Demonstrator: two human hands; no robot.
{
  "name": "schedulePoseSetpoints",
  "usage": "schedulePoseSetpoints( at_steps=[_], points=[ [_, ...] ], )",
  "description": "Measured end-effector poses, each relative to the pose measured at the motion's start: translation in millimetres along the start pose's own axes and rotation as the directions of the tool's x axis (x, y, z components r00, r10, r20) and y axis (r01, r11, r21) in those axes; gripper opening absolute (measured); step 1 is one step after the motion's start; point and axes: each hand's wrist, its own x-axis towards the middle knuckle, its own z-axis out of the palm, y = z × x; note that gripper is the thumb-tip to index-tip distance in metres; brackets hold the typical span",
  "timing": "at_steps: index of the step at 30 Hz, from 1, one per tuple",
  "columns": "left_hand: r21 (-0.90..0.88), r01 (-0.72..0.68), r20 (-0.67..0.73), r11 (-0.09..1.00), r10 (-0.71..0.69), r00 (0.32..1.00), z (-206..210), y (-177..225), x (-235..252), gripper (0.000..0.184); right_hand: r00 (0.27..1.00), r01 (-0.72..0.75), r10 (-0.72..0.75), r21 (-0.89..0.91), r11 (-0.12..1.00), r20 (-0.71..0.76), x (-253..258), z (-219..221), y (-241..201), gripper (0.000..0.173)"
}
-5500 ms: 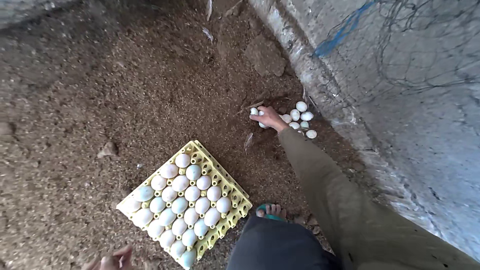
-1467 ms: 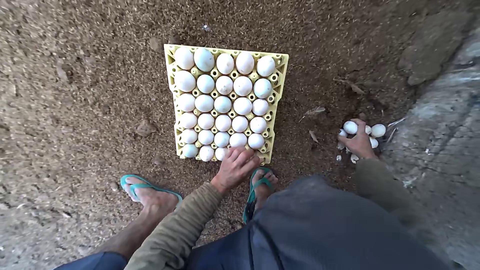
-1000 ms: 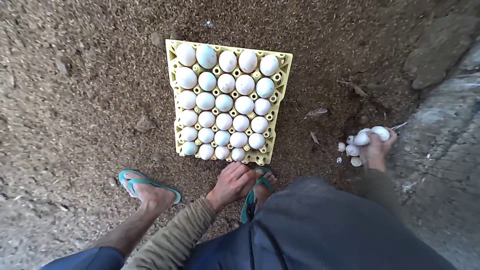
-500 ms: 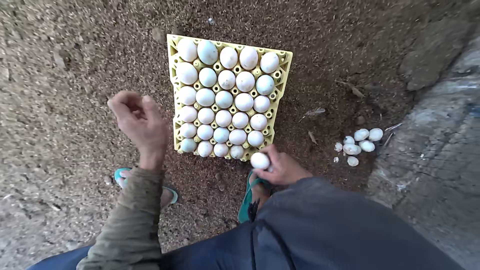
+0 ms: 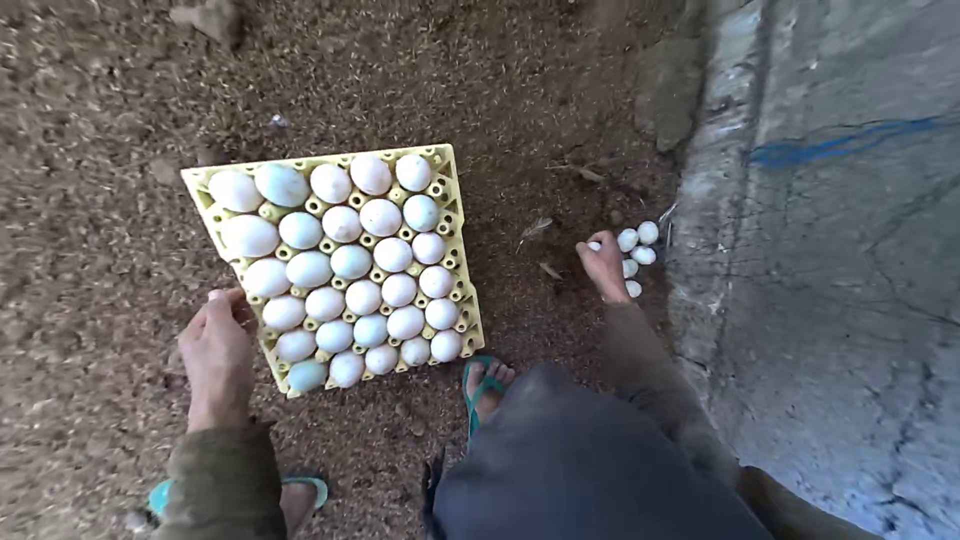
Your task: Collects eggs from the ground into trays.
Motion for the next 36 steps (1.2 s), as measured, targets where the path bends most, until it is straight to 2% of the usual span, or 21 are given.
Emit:
schedulePoseSetpoints(
  at_steps=[4,7,9,12,14,16,18,22,25,31,36],
  points=[
    [0.01,-0.002,0.005,1.0,0.002,1.0,-3.7,2.2,2.6,0.054,0.997,0.032,-0.045,-0.202,0.979,-0.062,30.6,1.6,16.3,0.049],
    [0.058,-0.034,0.006,0.998,0.033,0.999,-4.2,1.0,6.1,0.059,0.989,0.089,-0.123,-0.321,0.943,-0.085,15.8,5.9,-3.2,0.049],
    [0.089,-0.029,-0.017,0.996,0.031,0.999,-1.3,3.9,4.8,0.059,0.965,0.234,-0.255,-0.234,0.944,-0.062,-15.7,12.8,-39.4,0.045],
    [0.119,0.003,-0.054,0.993,0.004,0.999,3.7,5.9,2.1,0.059,0.901,0.404,-0.407,0.052,0.913,0.151,-73.9,38.5,-98.0,0.036],
    [0.121,0.027,-0.054,0.992,-0.02,0.998,6.0,10.1,3.5,0.06,0.859,0.366,-0.404,0.175,0.914,0.313,-98.4,61.4,-120.1,0.038],
    [0.097,0.065,-0.048,0.993,-0.061,0.997,6.5,16.9,1.8,0.061,0.847,0.327,-0.389,0.221,0.919,0.362,-113.9,81.3,-126.4,0.04],
    [0.067,0.081,-0.036,0.994,-0.078,0.996,5.3,18.9,0.9,0.062,0.861,0.307,-0.368,0.218,0.926,0.35,-124.6,91.7,-127.8,0.043],
    [0.036,0.077,0.033,0.996,-0.078,0.996,4.2,13.8,3.8,0.068,0.9,0.159,-0.249,0.265,0.951,0.357,-127.9,93.7,-137.1,0.043],
    [-0.012,0.084,0.023,0.996,-0.084,0.996,4.1,18.0,-0.8,0.07,0.905,0.119,-0.219,0.277,0.953,0.364,-130.1,92.3,-143.1,0.045],
    [-0.068,0.032,-0.006,0.997,-0.033,0.999,-8.4,24.6,-17.7,0.058,0.922,0.177,-0.282,0.36,0.916,0.266,-140.0,82.6,-156.3,0.042],
    [-0.105,0.012,-0.019,0.994,-0.014,1.0,-10.9,25.1,-18.4,0.048,0.909,0.207,-0.305,0.328,0.922,0.283,-140.6,85.6,-161.1,0.04]
  ],
)
